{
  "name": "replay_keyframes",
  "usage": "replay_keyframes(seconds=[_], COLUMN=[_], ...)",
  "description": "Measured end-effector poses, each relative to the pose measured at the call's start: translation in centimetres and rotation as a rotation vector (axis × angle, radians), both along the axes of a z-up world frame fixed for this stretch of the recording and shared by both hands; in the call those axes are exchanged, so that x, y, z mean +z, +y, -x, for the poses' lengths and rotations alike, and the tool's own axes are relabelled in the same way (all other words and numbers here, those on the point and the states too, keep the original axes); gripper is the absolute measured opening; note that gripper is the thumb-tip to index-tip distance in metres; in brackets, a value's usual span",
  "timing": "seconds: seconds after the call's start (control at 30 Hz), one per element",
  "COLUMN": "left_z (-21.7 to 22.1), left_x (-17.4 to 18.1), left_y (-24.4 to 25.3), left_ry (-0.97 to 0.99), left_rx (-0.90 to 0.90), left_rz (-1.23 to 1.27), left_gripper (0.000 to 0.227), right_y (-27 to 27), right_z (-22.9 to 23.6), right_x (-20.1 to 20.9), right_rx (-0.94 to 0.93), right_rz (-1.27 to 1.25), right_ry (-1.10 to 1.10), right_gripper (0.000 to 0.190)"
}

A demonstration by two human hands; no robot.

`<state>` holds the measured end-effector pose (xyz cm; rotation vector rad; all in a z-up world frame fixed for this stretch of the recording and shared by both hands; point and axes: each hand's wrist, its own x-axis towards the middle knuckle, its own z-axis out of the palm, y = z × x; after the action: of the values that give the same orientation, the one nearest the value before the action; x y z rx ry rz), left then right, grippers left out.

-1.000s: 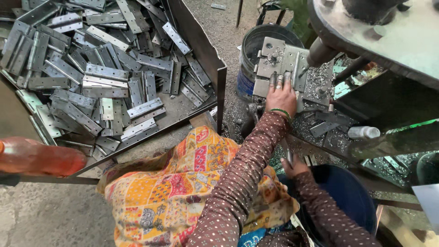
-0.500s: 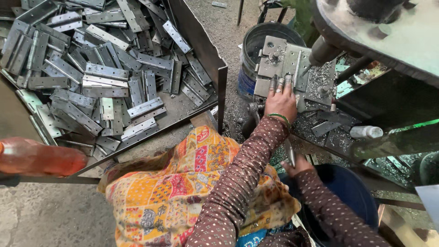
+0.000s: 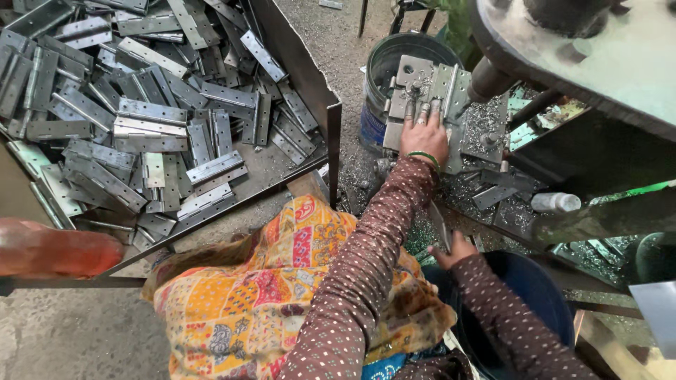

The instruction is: The person repeatedly picks metal brackets from a bin, places them into a jig under a drill press, and operates the machine to drill holes. After each cycle, the person removes the bracket and returns it to the bin.

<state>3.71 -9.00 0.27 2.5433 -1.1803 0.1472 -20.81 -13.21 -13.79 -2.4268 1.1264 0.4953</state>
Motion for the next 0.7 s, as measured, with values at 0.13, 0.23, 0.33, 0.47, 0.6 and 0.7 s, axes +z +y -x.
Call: replay_keyframes(seconds=[0.13, 0.23, 0.33, 0.47, 0.6, 0.7], left_z=[-0.7, 0.3, 1.8, 5.7, 10.5, 12.4], left_x=[-0.2, 0.6, 1.9, 0.4, -4.4, -8.3], left_y=[-0.5, 0.4, 3.1, 7.5, 11.1, 11.4], left_ry=[-0.004, 0.157, -0.109, -0.189, -0.185, -0.160], left_rx=[0.000, -0.023, -0.067, -0.153, -0.147, -0.105], left_rz=[-0.060, -0.089, -0.080, 0.193, 0.395, 0.373], left_gripper=[0.039, 0.032, 0.027, 0.026, 0.017, 0.017], right_y=[2.9, 1.8, -0.4, -1.5, -2.6, -3.9], right_z=[1.7, 2.4, 0.5, 0.7, 2.8, 3.0], right_x=[-4.7, -6.9, -5.2, 1.4, 7.1, 9.6], right_rx=[-0.027, -0.015, -0.003, 0.063, 0.424, 0.188], right_rz=[0.091, 0.035, 0.009, 0.128, 0.569, 0.229], right_ry=[-0.089, -0.111, -0.039, -0.118, -0.750, -1.016], right_gripper=[0.074, 0.076, 0.083, 0.080, 0.035, 0.031])
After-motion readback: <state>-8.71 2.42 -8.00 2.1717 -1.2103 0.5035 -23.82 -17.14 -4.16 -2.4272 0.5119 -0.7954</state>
